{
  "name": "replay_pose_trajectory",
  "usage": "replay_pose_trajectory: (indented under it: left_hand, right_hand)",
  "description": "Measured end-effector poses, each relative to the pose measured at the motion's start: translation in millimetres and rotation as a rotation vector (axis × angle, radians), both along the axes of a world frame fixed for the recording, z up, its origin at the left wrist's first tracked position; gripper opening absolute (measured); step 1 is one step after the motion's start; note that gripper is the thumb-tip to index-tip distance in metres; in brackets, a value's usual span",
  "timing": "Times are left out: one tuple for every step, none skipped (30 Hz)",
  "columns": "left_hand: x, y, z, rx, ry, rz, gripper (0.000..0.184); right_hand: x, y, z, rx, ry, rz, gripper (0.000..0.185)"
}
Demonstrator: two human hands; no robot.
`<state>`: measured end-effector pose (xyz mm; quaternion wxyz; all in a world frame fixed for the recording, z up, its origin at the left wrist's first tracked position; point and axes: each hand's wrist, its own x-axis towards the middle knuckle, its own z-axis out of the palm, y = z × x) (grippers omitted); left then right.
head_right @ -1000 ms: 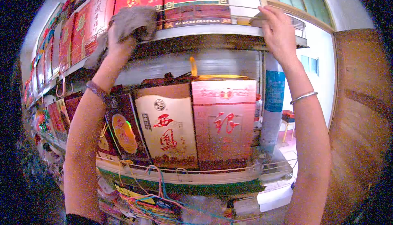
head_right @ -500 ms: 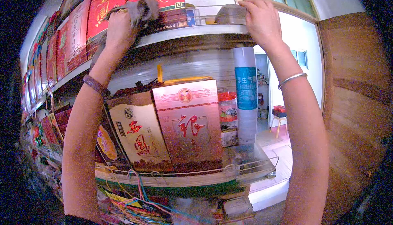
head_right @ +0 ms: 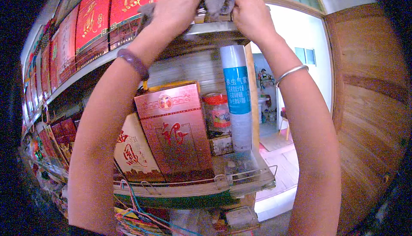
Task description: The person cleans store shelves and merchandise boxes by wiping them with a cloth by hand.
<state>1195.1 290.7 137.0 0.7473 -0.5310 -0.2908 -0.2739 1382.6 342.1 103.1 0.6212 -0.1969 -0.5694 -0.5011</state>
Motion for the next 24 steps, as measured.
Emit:
replay_pose_trajectory:
  left_hand:
    - [-10.3, -6.6, -2.8, 0.0, -0.011, 0.032, 0.019]
    - [-25.8, -9.3, -3.0, -0.019, -0.016, 0.023, 0.018]
    - [-44.5, -11.8, -2.9, -0.037, -0.022, 0.016, 0.018]
    - [-66.0, -14.6, -3.5, 0.0, -0.033, 0.011, 0.018]
    - [-88.8, -17.5, -4.8, 0.037, -0.044, 0.005, 0.018]
    - [-117.1, -20.8, -5.9, 0.116, -0.042, 0.008, 0.015]
    - [-131.1, -25.9, -7.1, 0.195, -0.038, 0.009, 0.012]
    - [-132.2, -24.5, -5.3, 0.192, -0.079, 0.012, 0.012]
    - [-129.6, -26.0, -5.2, 0.189, -0.121, 0.014, 0.012]
    - [-126.9, -26.7, -7.0, 0.184, -0.168, 0.017, 0.012]
    - [-120.9, -23.3, -8.4, 0.181, -0.153, 0.002, 0.012]
    - [-109.1, -16.3, -8.3, 0.179, -0.134, -0.016, 0.012]
    - [-91.9, -12.1, -8.2, 0.178, -0.115, -0.036, 0.012]
    - [-69.7, -8.1, -7.2, 0.123, -0.107, -0.022, 0.012]
    - [-42.1, -5.1, -7.7, 0.064, -0.101, -0.008, 0.014]
    - [-16.8, 2.2, -5.3, 0.053, -0.082, -0.04, 0.014]
    - [5.7, 8.7, -2.6, 0.043, -0.064, -0.07, 0.014]
    - [25.8, 11.7, -2.8, 0.034, -0.054, -0.121, 0.015]
    - [36.0, 13.8, -2.1, 0.025, -0.046, -0.17, 0.015]
    - [33.4, 15.8, -0.5, 0.01, -0.04, -0.179, 0.015]
    - [28.7, 16.3, 0.1, -0.004, -0.033, -0.188, 0.016]
    - [22.8, 16.2, 1.5, -0.015, -0.025, -0.197, 0.019]
    - [12.4, 15.1, 3.9, 0.007, -0.016, -0.151, 0.016]
    - [-3.9, 4.7, 1.7, 0.025, -0.01, -0.104, 0.014]
  right_hand:
    - [-1.1, -4.0, -2.6, -0.007, -0.011, 0.025, 0.023]
    - [-2.9, -6.4, -4.5, -0.015, -0.024, 0.053, 0.023]
    - [-4.4, -6.7, -5.1, 0.0, -0.019, 0.036, 0.023]
    - [-5.2, -6.4, -5.8, 0.016, -0.01, 0.02, 0.023]
    - [-5.8, -6.1, -6.2, 0.031, 0.0, 0.004, 0.023]
    - [-6.3, -5.2, -5.6, 0.03, 0.001, 0.017, 0.023]
    - [-6.0, -3.7, -4.7, 0.029, 0.004, 0.029, 0.023]
    - [-5.7, -2.6, -4.0, 0.025, 0.006, 0.04, 0.023]
    - [-5.3, -3.0, -3.0, 0.006, 0.011, 0.055, 0.023]
    - [-5.7, -4.0, -2.2, -0.015, 0.012, 0.071, 0.023]
    - [-5.6, -4.4, -2.1, -0.036, 0.016, 0.086, 0.023]
    - [-5.7, -4.5, -2.5, -0.028, 0.022, 0.074, 0.023]
    - [-6.4, -4.7, -2.4, -0.02, 0.029, 0.06, 0.024]
    - [-5.7, -4.7, -2.4, -0.014, 0.032, 0.043, 0.024]
    - [-3.4, -4.1, -2.4, -0.002, 0.023, 0.025, 0.024]
    - [-2.0, -3.4, -1.7, 0.009, 0.015, 0.008, 0.024]
    - [-1.1, -2.6, -1.0, 0.02, 0.007, -0.006, 0.024]
    - [0.0, -2.1, 0.2, 0.003, 0.012, -0.025, 0.024]
    - [1.4, -1.8, 1.3, -0.014, 0.017, -0.042, 0.024]
    - [2.1, -2.1, 1.7, -0.03, 0.022, -0.058, 0.024]
    - [2.0, -3.6, 1.0, -0.044, 0.022, -0.045, 0.025]
    - [2.1, -6.1, 0.1, -0.055, 0.023, -0.032, 0.025]
    - [1.9, -7.7, -0.2, -0.065, 0.025, -0.02, 0.026]
    - [1.5, -7.7, -0.8, -0.053, 0.008, 0.006, 0.027]
